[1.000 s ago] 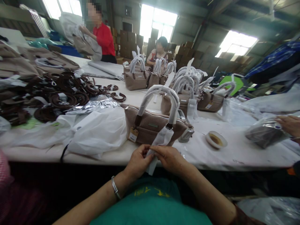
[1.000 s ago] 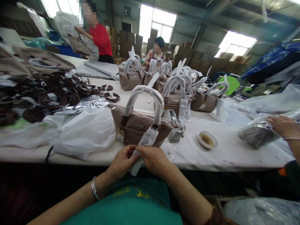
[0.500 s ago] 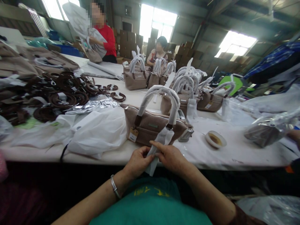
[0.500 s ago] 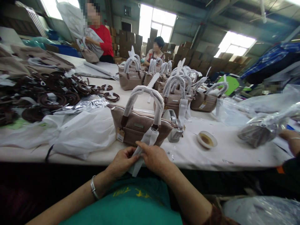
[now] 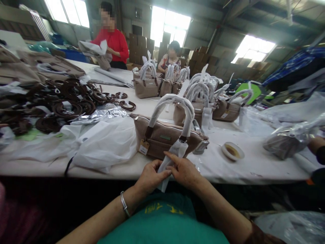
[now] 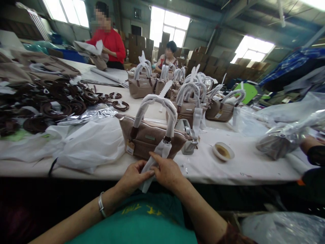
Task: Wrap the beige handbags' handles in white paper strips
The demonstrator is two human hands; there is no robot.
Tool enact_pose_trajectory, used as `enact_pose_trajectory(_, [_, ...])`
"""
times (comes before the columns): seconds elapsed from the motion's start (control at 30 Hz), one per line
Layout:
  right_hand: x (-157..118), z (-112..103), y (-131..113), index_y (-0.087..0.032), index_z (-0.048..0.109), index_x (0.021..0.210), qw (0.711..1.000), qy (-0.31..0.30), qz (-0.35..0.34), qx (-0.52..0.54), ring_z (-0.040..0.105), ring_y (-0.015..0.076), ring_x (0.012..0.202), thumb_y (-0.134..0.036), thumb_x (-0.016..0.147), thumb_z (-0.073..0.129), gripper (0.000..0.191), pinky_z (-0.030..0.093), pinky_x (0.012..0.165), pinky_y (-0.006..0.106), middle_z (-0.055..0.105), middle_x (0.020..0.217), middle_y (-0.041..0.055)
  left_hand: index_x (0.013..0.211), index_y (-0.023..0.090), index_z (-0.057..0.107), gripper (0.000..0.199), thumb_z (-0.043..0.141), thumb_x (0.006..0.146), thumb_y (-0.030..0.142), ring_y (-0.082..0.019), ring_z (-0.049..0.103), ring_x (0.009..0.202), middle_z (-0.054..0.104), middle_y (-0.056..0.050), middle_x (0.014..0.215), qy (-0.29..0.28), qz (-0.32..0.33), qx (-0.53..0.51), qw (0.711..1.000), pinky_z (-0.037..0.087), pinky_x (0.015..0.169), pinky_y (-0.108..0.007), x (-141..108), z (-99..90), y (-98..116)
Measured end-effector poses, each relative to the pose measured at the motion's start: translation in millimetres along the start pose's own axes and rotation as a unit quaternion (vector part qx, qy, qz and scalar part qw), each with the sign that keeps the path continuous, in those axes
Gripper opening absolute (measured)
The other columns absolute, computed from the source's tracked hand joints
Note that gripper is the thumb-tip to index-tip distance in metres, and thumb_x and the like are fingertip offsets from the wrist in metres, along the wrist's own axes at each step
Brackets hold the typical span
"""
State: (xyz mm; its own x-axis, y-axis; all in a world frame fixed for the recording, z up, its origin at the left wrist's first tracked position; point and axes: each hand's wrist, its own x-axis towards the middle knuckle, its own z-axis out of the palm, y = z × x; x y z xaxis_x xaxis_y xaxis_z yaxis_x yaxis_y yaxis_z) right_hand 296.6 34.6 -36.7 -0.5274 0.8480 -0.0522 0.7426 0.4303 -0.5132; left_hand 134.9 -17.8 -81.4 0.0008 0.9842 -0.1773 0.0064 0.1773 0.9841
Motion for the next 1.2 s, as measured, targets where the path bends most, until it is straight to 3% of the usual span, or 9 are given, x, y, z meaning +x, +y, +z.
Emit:
enact_pose_trajectory(0.3, [-3,-3,2,-0.031,0.056,0.136,1.000,0.015,0.000,0.004,0.059,0.0178,0.060,-0.030,0.084,0.061,0.053,0.041,0.059,0.026,0.070,0.074,0.0005,0.098,0.013,0.066,0.040,0.079,0.069,0.038,-0.017,0.061,0.076,0.069,-0.004,0.087,-0.058,-0.013,-0.097,0.993,0.048,0.065,-0.024,0,-1.3,-6])
enact_pose_trajectory(0.43, [-4,-4,3,-0.031,0.058,0.134,1.000,0.022,-0.003,0.010,0.062,0.0176,0.065,-0.034,0.085,0.061,0.050,0.044,0.062,0.026,0.073,0.085,0.0016,0.101,0.013,0.065,0.040,0.078,0.071,0.036,-0.017,0.062,0.078,0.070,-0.005,0.090,-0.091,-0.007,-0.123,0.988,0.048,0.067,-0.024,1,-1.8,-7])
enact_pose_trajectory(0.6, [-5,-3,-1,-0.030,0.059,0.132,0.999,0.033,0.018,-0.001,0.067,0.0201,0.077,-0.040,0.085,0.062,0.048,0.048,0.070,0.028,0.074,0.101,0.0031,0.097,0.014,0.066,0.030,0.074,0.073,0.030,-0.018,0.061,0.081,0.069,-0.004,0.090,-0.078,0.030,-0.043,0.996,0.047,0.069,-0.024,0,0.5,-1])
enact_pose_trajectory(0.77, [-3,2,-8,-0.031,0.057,0.134,0.997,0.052,0.044,-0.046,0.068,0.0282,0.095,-0.046,0.089,0.057,0.048,0.050,0.082,0.038,0.072,0.113,0.0066,0.091,0.016,0.067,0.020,0.067,0.077,0.030,-0.016,0.057,0.073,0.067,-0.001,0.080,-0.035,0.036,0.027,0.998,0.045,0.064,-0.023,0,5.3,6])
enact_pose_trajectory(0.87, [-7,4,-2,-0.030,0.050,0.141,0.998,0.051,-0.001,-0.022,0.069,0.0263,0.085,-0.045,0.093,0.053,0.051,0.051,0.076,0.036,0.074,0.099,0.0069,0.083,0.014,0.066,0.023,0.067,0.077,0.037,-0.014,0.053,0.066,0.063,0.000,0.071,-0.005,0.006,-0.010,1.000,0.043,0.059,-0.023,0,5.9,7])
enact_pose_trajectory(0.93, [-15,7,8,-0.026,0.044,0.146,0.996,0.052,-0.068,0.033,0.066,0.0211,0.071,-0.042,0.094,0.052,0.054,0.050,0.068,0.031,0.072,0.084,0.0042,0.081,0.014,0.066,0.027,0.069,0.076,0.041,-0.013,0.051,0.063,0.062,0.000,0.069,0.005,-0.014,-0.054,0.998,0.041,0.057,-0.023,0,4.5,6])
enact_pose_trajectory(1.03, [-30,14,26,-0.021,0.050,0.140,0.968,0.111,-0.165,0.153,0.061,0.0154,0.064,-0.035,0.095,0.053,0.048,0.049,0.065,0.027,0.068,0.080,0.0023,0.085,0.014,0.067,0.031,0.071,0.073,0.042,-0.012,0.051,0.062,0.064,0.000,0.071,0.002,-0.037,-0.102,0.994,0.040,0.056,-0.022,1,2.1,4])
enact_pose_trajectory(1.13, [-40,23,34,-0.018,0.064,0.120,0.943,0.205,-0.090,0.245,0.059,0.0147,0.065,-0.033,0.093,0.057,0.032,0.049,0.065,0.026,0.066,0.079,0.0024,0.085,0.013,0.069,0.033,0.073,0.071,0.042,-0.013,0.052,0.064,0.066,-0.001,0.073,0.008,-0.052,-0.115,0.992,0.040,0.057,-0.022,1,3.2,2])
enact_pose_trajectory(1.2, [-38,27,31,-0.016,0.067,0.109,0.938,0.190,0.001,0.292,0.060,0.0167,0.068,-0.037,0.088,0.063,0.030,0.050,0.065,0.027,0.067,0.078,0.0032,0.084,0.013,0.069,0.032,0.074,0.071,0.041,-0.014,0.054,0.066,0.067,-0.002,0.075,0.011,-0.056,-0.121,0.991,0.041,0.059,-0.023,1,5.9,2])
